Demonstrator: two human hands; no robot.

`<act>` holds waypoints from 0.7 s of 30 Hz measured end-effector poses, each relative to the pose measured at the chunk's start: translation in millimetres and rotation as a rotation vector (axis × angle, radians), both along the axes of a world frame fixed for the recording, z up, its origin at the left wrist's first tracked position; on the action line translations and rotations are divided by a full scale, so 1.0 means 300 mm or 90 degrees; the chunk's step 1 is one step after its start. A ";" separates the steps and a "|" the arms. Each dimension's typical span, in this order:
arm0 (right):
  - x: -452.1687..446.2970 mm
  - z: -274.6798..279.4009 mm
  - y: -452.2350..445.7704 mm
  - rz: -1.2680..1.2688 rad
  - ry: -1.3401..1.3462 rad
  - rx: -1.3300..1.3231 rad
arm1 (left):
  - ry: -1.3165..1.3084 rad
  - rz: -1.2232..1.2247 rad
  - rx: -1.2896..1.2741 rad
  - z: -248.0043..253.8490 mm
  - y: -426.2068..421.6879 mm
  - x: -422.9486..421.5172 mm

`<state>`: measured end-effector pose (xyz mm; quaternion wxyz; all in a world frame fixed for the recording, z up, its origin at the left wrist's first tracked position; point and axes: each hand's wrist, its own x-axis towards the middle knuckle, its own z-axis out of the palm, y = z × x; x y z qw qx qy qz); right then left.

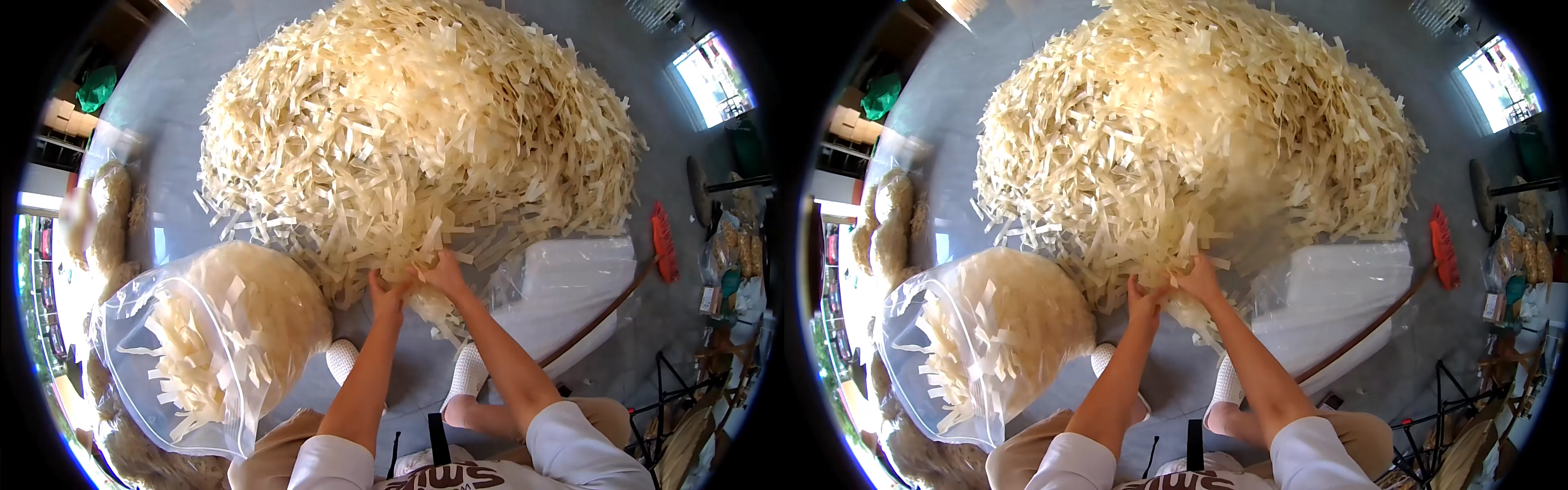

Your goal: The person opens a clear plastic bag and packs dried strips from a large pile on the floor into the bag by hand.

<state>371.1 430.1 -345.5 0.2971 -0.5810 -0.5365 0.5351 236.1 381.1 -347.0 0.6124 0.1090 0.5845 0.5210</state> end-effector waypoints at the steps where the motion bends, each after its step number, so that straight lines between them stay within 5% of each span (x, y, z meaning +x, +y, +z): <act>1: -0.010 -0.056 -0.025 -0.038 -0.070 0.078 | -0.067 -0.003 0.026 0.009 -0.006 -0.001; 3: -0.021 -0.050 -0.054 -0.077 -0.136 0.163 | -0.131 -0.006 0.059 0.048 -0.014 -0.002; 8: -0.025 0.259 -0.099 -0.144 0.090 0.151 | -0.110 -0.050 0.136 0.235 -0.026 0.038; 11: -0.034 0.389 -0.113 -0.156 0.033 0.239 | -0.097 -0.044 0.189 0.382 -0.031 0.045; 17: -0.130 0.789 -0.124 -0.176 0.261 0.320 | -0.114 0.015 0.305 0.820 -0.042 0.000; 19: -0.202 1.001 -0.120 -0.128 0.143 0.542 | -0.100 0.015 0.421 1.021 -0.055 -0.093; 21: -0.271 1.176 -0.149 -0.110 0.218 0.550 | -0.034 0.039 0.412 1.119 -0.073 -0.131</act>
